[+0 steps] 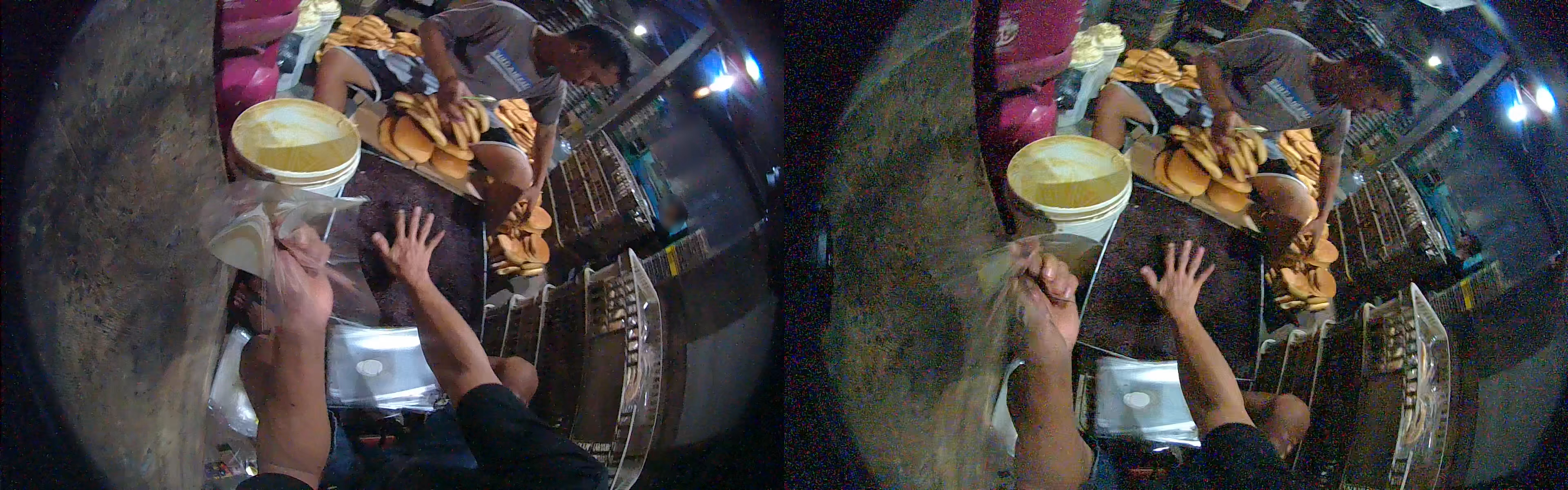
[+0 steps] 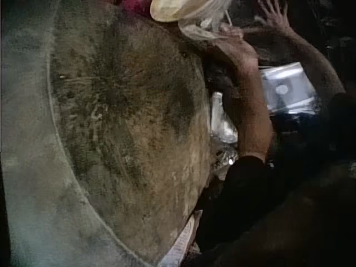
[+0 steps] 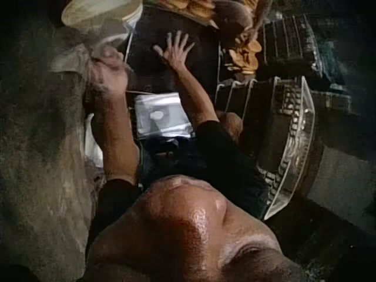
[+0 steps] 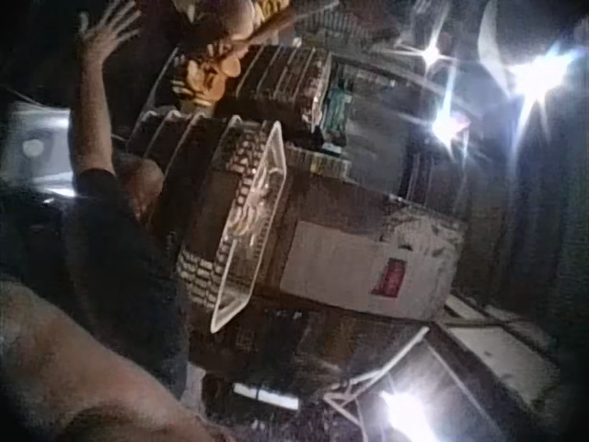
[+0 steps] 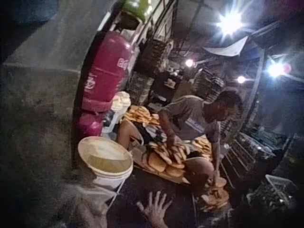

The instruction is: The person sits on the floor and repeatedly takes round bread buns, places them into clear plastic bags, and arranges the filled bags into a white plastic basket. A coworker is visible in the background handling similar buns.

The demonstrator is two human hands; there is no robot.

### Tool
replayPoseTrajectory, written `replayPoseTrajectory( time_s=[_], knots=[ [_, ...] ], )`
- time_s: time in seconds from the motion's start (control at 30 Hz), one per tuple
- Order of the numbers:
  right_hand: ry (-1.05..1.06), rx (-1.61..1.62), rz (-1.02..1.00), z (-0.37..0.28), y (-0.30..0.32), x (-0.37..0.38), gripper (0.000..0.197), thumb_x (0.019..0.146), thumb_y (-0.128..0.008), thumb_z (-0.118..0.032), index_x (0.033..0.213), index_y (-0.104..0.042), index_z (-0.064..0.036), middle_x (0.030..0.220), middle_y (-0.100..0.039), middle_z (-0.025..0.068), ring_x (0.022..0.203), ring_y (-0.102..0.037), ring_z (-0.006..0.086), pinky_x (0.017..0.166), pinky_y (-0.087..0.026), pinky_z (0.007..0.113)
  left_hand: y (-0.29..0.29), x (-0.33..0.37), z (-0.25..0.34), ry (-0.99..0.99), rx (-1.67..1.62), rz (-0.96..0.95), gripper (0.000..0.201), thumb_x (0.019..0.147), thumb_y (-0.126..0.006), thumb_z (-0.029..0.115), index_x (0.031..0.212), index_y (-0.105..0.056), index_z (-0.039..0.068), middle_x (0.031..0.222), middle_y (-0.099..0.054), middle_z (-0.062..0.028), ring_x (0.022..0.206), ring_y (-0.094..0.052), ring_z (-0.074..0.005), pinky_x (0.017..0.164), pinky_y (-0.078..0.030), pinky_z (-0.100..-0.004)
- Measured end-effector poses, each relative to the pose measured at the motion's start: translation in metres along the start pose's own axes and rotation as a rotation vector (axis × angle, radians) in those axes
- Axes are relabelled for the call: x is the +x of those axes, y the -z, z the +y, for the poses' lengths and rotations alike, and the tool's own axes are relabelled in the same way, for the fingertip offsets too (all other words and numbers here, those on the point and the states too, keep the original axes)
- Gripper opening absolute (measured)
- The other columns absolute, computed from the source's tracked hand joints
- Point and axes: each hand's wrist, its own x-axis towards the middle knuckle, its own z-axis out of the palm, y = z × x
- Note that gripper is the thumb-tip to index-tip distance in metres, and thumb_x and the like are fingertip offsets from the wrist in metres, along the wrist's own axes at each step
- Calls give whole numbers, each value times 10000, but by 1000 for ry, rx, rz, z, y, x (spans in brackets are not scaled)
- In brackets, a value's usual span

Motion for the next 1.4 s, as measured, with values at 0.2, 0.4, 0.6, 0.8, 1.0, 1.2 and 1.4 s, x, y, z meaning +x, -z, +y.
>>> replayPoseTrajectory(
  time_s=[0.2,0.4,0.6,0.8,1.0,1.2,1.4],
  knots=[
    [633,160,-89,-28,48,-57,637,852,-477,-473,1424,-315,-246,1519,-172,126,1383,-139,409,1072,-112,640,21,8,-22,69,-37,-121,234,940,-470,419,882,-474,191,636,-391,65,553,-351,-63,495,-277,-230],
    [909,-151,-274,-40,22,-57,448,876,-480,-273,1314,-434,-353,1481,-283,43,1388,-160,366,1111,-109,591,15,7,-30,85,118,-107,250,957,-401,390,820,-449,186,628,-326,55,525,-292,-64,481,-242,-234],
    [459,-31,-220,25,35,-16,488,884,-441,-509,1269,-526,-221,1461,-307,113,1378,-170,385,1095,-107,595,4,7,-33,168,75,-11,226,956,-425,323,794,-455,169,639,-346,60,516,-289,-62,455,-229,-227],
    [73,85,-242,119,30,-51,902,736,-358,-797,1467,-187,-296,1542,-72,91,1378,-98,434,987,-135,741,-3,3,-57,153,143,-105,218,951,-438,332,812,-470,166,627,-368,45,504,-293,-74,450,-233,-239],
    [-229,426,-101,154,34,-125,653,841,-612,-392,1367,-363,-95,1400,-358,224,1311,-313,391,1044,-341,456,10,10,-64,185,219,-220,259,968,-412,368,807,-455,170,596,-359,33,495,-300,-92,454,-258,-246],
    [-578,629,-16,146,23,-145,391,838,-629,-292,1108,-546,-21,1086,-571,201,1046,-527,379,886,-433,427,21,6,-71,240,311,-47,286,951,-446,445,889,-468,167,574,-375,30,477,-328,-91,442,-275,-261],
    [-788,582,116,132,6,-153,477,848,-603,-342,1173,-488,-12,1125,-535,203,1113,-477,366,965,-361,438,17,-2,-61,97,426,6,267,949,-447,444,886,-465,185,607,-426,35,496,-363,-86,449,-288,-256]
  ],
)
